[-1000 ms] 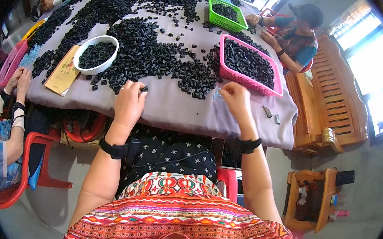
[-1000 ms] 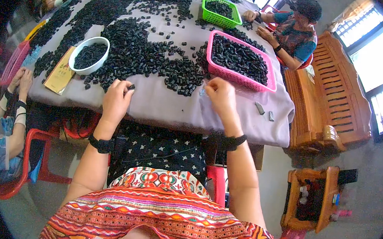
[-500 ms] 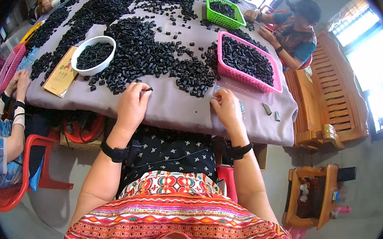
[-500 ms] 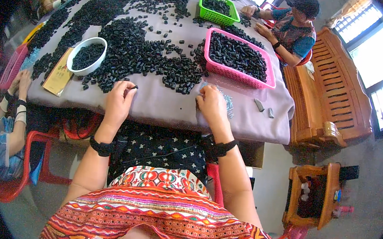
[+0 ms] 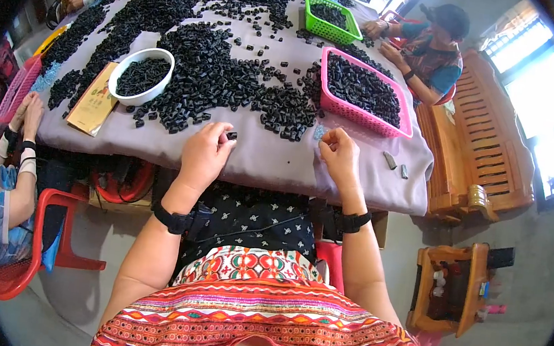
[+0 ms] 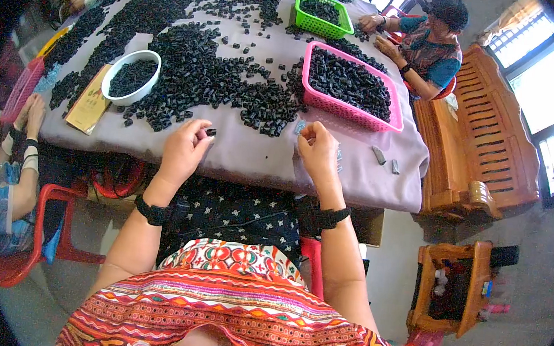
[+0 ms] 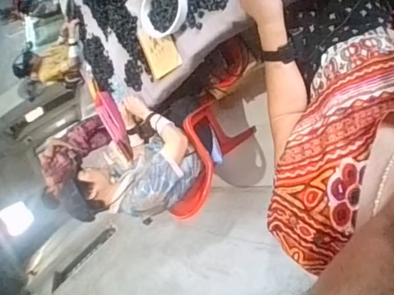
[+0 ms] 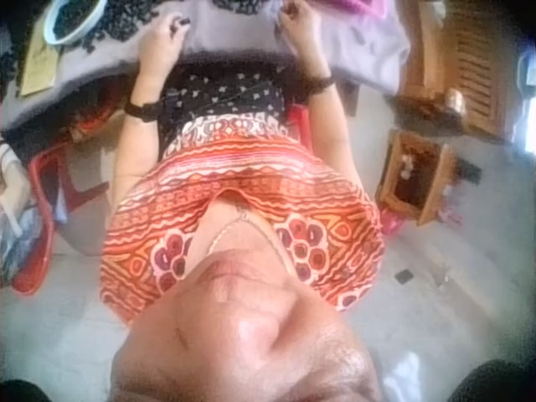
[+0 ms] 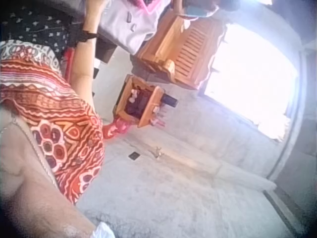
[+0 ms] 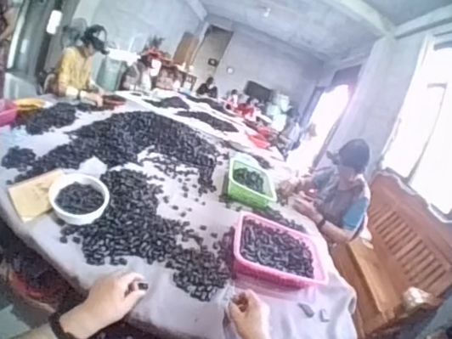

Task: Sorting and inspecting small black shoe components at a communal work table.

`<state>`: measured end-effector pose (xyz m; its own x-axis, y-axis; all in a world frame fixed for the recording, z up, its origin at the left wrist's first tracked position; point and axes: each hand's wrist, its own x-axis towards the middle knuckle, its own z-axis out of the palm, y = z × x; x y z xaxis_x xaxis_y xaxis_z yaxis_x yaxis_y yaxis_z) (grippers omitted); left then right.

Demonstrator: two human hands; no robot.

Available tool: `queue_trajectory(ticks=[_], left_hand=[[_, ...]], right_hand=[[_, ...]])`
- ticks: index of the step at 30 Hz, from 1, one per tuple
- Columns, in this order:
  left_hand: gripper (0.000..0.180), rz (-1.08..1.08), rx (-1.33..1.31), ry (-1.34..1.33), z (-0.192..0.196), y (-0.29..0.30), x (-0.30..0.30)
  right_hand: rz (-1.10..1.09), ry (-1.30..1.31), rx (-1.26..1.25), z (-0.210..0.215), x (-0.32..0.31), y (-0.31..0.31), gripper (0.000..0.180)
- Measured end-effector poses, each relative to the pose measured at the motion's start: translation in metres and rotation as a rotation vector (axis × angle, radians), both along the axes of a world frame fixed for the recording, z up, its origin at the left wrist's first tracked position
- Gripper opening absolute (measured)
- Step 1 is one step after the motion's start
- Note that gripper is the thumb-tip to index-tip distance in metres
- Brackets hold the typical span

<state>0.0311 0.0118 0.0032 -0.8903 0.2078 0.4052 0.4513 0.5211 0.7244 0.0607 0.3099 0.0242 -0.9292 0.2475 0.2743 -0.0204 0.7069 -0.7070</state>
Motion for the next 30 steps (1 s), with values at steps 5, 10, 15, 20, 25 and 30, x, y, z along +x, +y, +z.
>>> queue_trajectory(ticks=[5, 10, 15, 20, 25, 30], left_hand=[[0.023, -0.007, -0.070, 0.089, 0.002, 0.003, 0.003], [0.014, 0.022, -0.113, 0.101, -0.005, 0.003, 0.000], [0.008, 0.047, -0.079, 0.119, -0.006, 0.004, 0.002], [0.008, 0.057, 0.067, 0.132, -0.015, 0.004, -0.005], [0.014, 0.049, 0.040, 0.030, -0.009, -0.001, -0.006], [0.018, 0.010, 0.097, 0.143, -0.018, 0.004, -0.010]], right_hand=[[-0.007, -0.084, -0.054, 0.002, 0.001, -0.003, 0.011], [0.039, -0.051, -0.203, 0.002, 0.004, -0.001, 0.013], [0.020, -0.013, -0.145, -0.001, 0.007, 0.002, 0.015], [-0.027, 0.026, -0.127, 0.005, 0.009, 0.006, 0.021], [0.021, 0.018, 0.206, 0.003, 0.005, 0.002, 0.020], [-0.015, -0.137, 0.385, -0.005, -0.001, 0.001, 0.020]])
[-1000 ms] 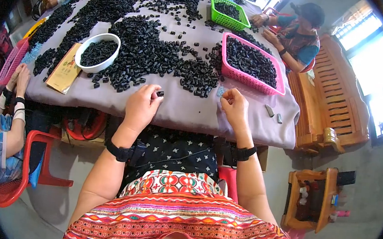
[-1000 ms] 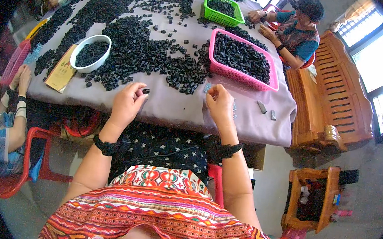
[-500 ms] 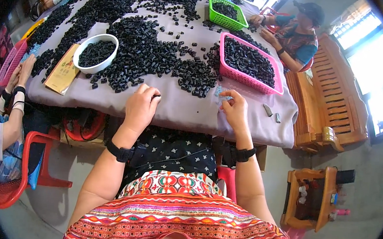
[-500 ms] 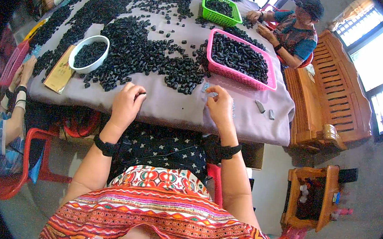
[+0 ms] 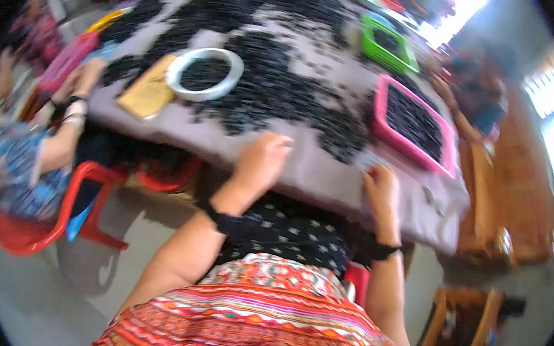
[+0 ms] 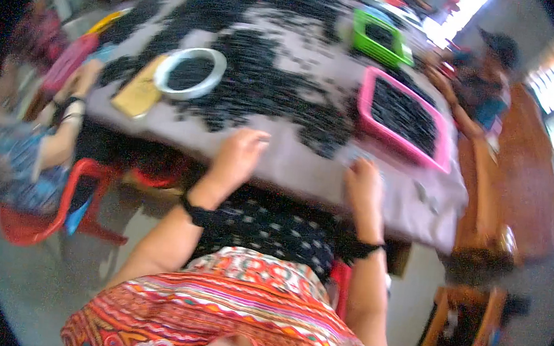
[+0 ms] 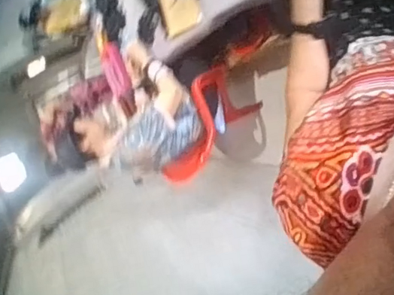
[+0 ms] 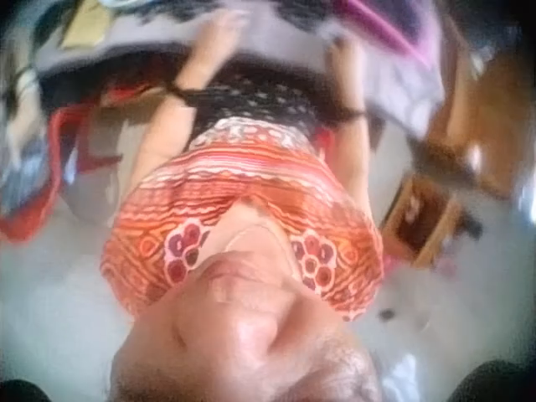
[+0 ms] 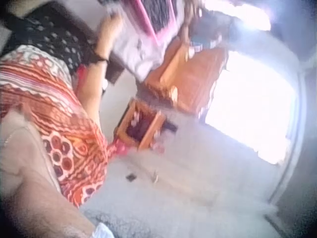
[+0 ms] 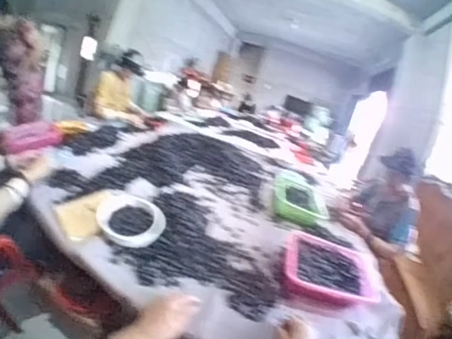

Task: Sorting and inspecting small black shoe components at a communal work table.

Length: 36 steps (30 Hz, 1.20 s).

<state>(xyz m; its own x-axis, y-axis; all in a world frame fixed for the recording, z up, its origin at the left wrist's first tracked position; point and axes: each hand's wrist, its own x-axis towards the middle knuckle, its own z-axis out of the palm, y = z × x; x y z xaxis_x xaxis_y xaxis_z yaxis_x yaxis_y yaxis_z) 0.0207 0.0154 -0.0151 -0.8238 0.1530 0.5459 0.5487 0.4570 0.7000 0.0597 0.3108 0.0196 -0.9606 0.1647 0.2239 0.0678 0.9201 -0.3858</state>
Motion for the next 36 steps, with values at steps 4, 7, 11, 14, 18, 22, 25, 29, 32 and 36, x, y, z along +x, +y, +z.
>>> queue_trajectory(ticks=[4, 7, 11, 14, 18, 22, 25, 29, 32, 36], left_hand=[[0.015, 0.067, -0.033, 0.014, -0.011, 0.001, 0.003], [0.009, 0.120, 0.038, 0.000, -0.006, 0.011, 0.008], [0.012, 0.124, 0.082, -0.144, 0.004, 0.003, 0.012], [0.011, 0.112, 0.125, -0.155, 0.003, 0.002, 0.013], [0.010, 0.031, 0.076, -0.063, 0.011, 0.020, 0.021], [0.008, -0.142, 0.123, -0.039, 0.020, 0.051, 0.030], [0.010, -0.284, 0.031, -0.014, 0.027, 0.075, 0.031], [0.011, -0.346, -0.017, 0.020, 0.031, 0.108, 0.032], [0.013, -0.344, 0.014, 0.010, 0.037, 0.116, 0.032], [0.014, -0.302, 0.005, 0.036, 0.036, 0.125, 0.027]], right_hand=[[0.117, 0.110, -0.028, -0.003, 0.006, -0.001, 0.015], [0.137, 0.216, -0.165, 0.000, 0.013, 0.006, 0.012], [0.131, 0.202, -0.213, -0.011, 0.000, 0.021, 0.005], [0.157, 0.262, -0.256, -0.014, -0.002, 0.016, 0.004], [0.187, 0.236, -0.311, -0.025, -0.010, 0.038, 0.003], [0.148, 0.063, -0.687, -0.003, -0.002, 0.021, 0.004], [0.207, 0.078, -0.841, 0.010, 0.005, 0.011, 0.004], [0.261, 0.022, -0.866, 0.028, 0.016, -0.004, 0.003], [0.286, 0.044, -0.880, 0.028, 0.020, 0.000, 0.002], [0.283, 0.042, -0.926, 0.027, 0.022, 0.004, 0.001]])
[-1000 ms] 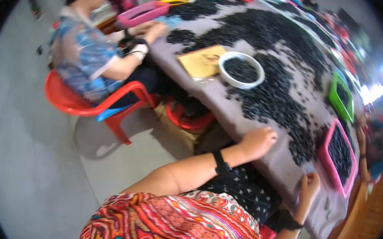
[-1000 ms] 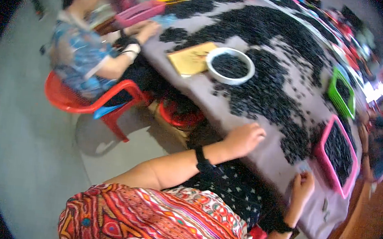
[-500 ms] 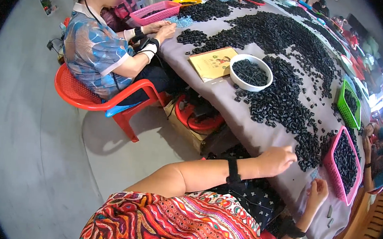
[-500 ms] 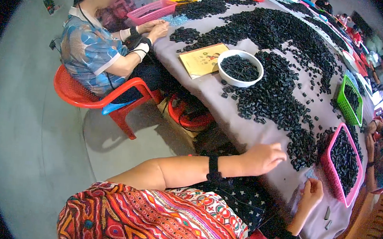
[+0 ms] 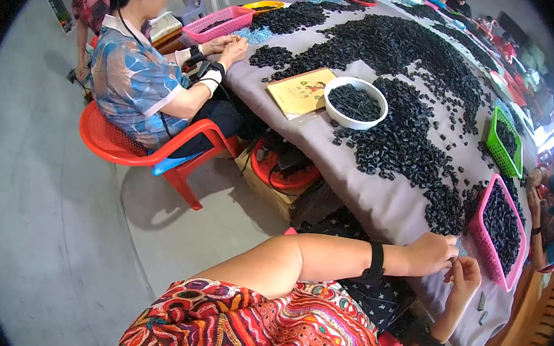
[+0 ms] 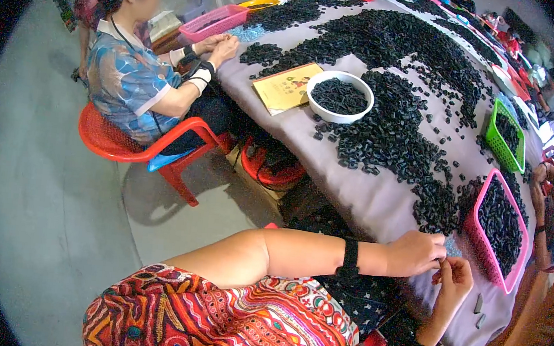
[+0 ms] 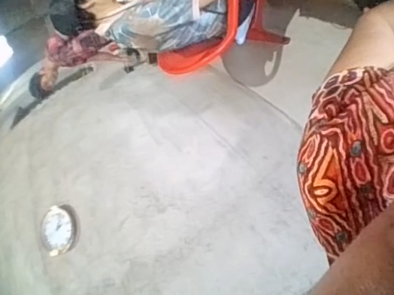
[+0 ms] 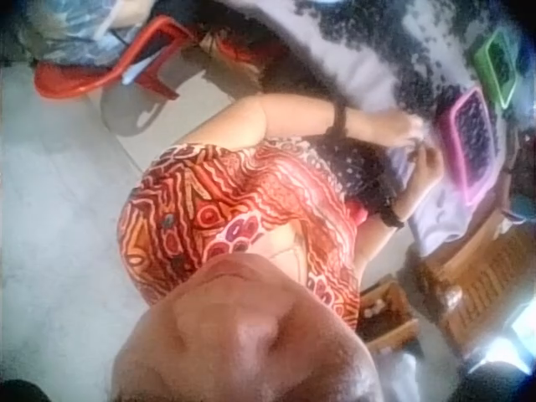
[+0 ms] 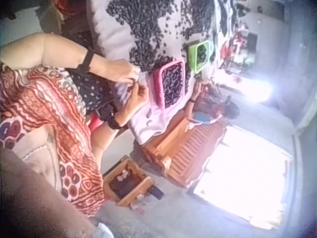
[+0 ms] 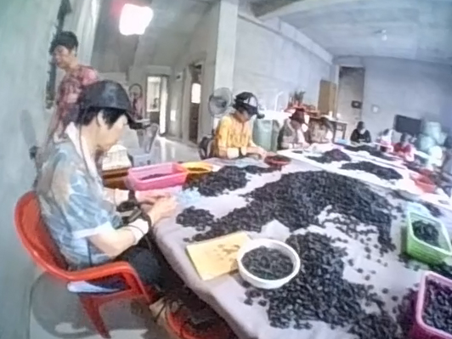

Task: Sorting and inspecting small black shoe components at a communal work table.

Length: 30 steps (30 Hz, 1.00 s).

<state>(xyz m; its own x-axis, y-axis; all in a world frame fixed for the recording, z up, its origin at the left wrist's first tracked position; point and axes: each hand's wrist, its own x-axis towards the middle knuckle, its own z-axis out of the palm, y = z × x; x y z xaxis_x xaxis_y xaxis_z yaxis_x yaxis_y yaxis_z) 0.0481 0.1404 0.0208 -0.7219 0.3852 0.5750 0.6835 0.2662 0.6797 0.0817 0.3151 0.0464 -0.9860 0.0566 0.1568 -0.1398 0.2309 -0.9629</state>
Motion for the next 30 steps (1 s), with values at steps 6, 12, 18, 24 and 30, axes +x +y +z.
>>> queue_trajectory(ticks=[6, 12, 18, 24, 30], left_hand=[[0.014, 0.041, -0.004, 0.018, -0.009, 0.007, -0.010], [0.015, -0.063, -0.035, 0.105, -0.010, -0.001, -0.012], [0.017, -0.099, -0.055, 0.057, -0.013, 0.008, -0.010], [0.024, -0.093, -0.026, -0.007, -0.021, 0.016, -0.022], [0.021, -0.024, -0.158, -0.071, -0.010, 0.009, -0.038]], right_hand=[[-0.006, -0.019, -0.025, 0.003, 0.003, 0.003, 0.002], [0.057, -0.091, -0.016, 0.003, 0.003, 0.005, 0.003], [0.015, -0.071, 0.005, 0.002, 0.009, 0.007, 0.007], [-0.025, 0.001, 0.135, -0.014, 0.004, 0.021, 0.013], [-0.155, -0.022, 0.156, -0.008, 0.004, 0.010, 0.013]])
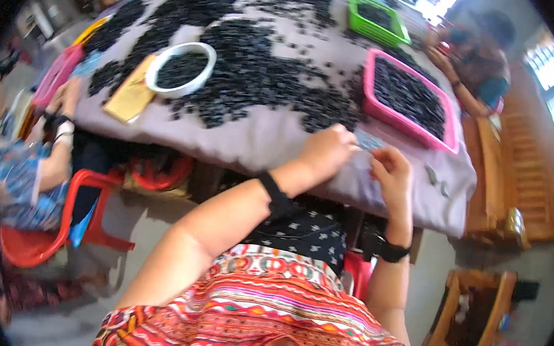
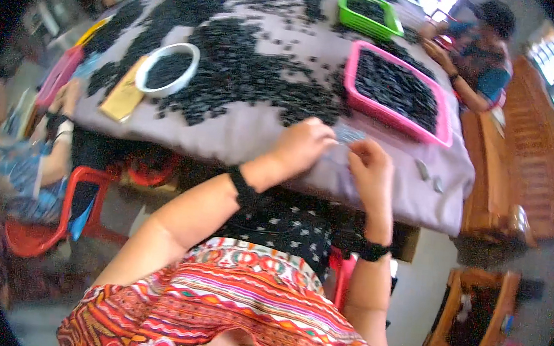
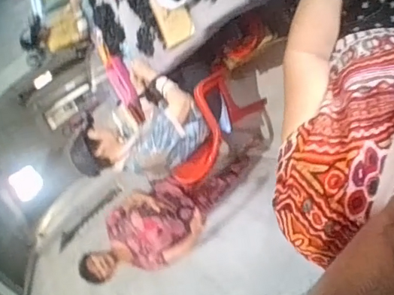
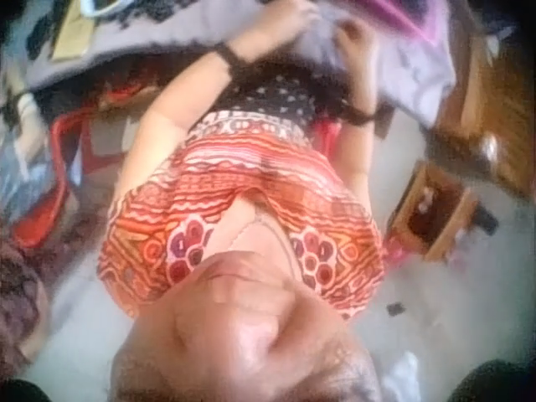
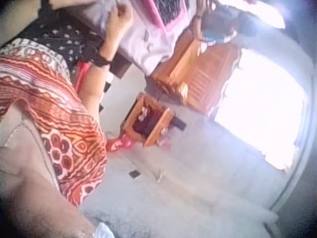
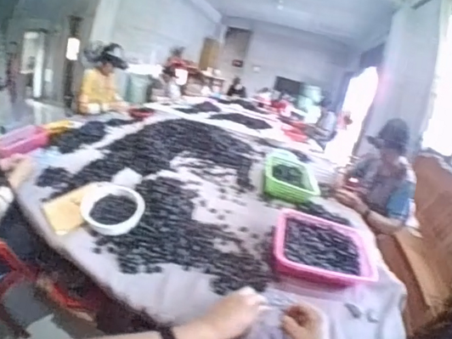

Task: Sorting and inspecting small black shoe components at a communal work table.

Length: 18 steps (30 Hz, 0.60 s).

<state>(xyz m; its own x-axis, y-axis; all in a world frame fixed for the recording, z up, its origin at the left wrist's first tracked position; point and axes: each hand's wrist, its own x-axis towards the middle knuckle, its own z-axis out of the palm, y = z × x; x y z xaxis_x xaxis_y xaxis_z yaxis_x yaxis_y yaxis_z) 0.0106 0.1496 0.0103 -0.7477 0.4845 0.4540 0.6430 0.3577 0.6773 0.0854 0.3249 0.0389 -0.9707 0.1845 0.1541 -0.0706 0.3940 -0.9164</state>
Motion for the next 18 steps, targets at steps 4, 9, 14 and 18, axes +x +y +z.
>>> queue_trajectory(ticks=[4, 9, 14, 18], left_hand=[[0.023, -0.017, 0.203, -0.143, -0.005, -0.010, -0.010], [0.028, -0.192, 0.334, -0.482, 0.005, -0.046, 0.006], [0.033, -0.222, 0.581, -0.825, 0.011, -0.076, 0.024], [0.030, -0.195, 0.620, -0.820, 0.009, -0.084, 0.031]], right_hand=[[-0.028, -0.081, 0.065, 0.003, 0.002, -0.003, 0.014], [0.037, -0.045, -0.041, 0.001, 0.001, -0.020, 0.015], [0.113, -0.006, -0.085, 0.012, -0.002, -0.049, 0.013], [0.179, 0.019, -0.086, 0.014, -0.003, -0.069, 0.011]])
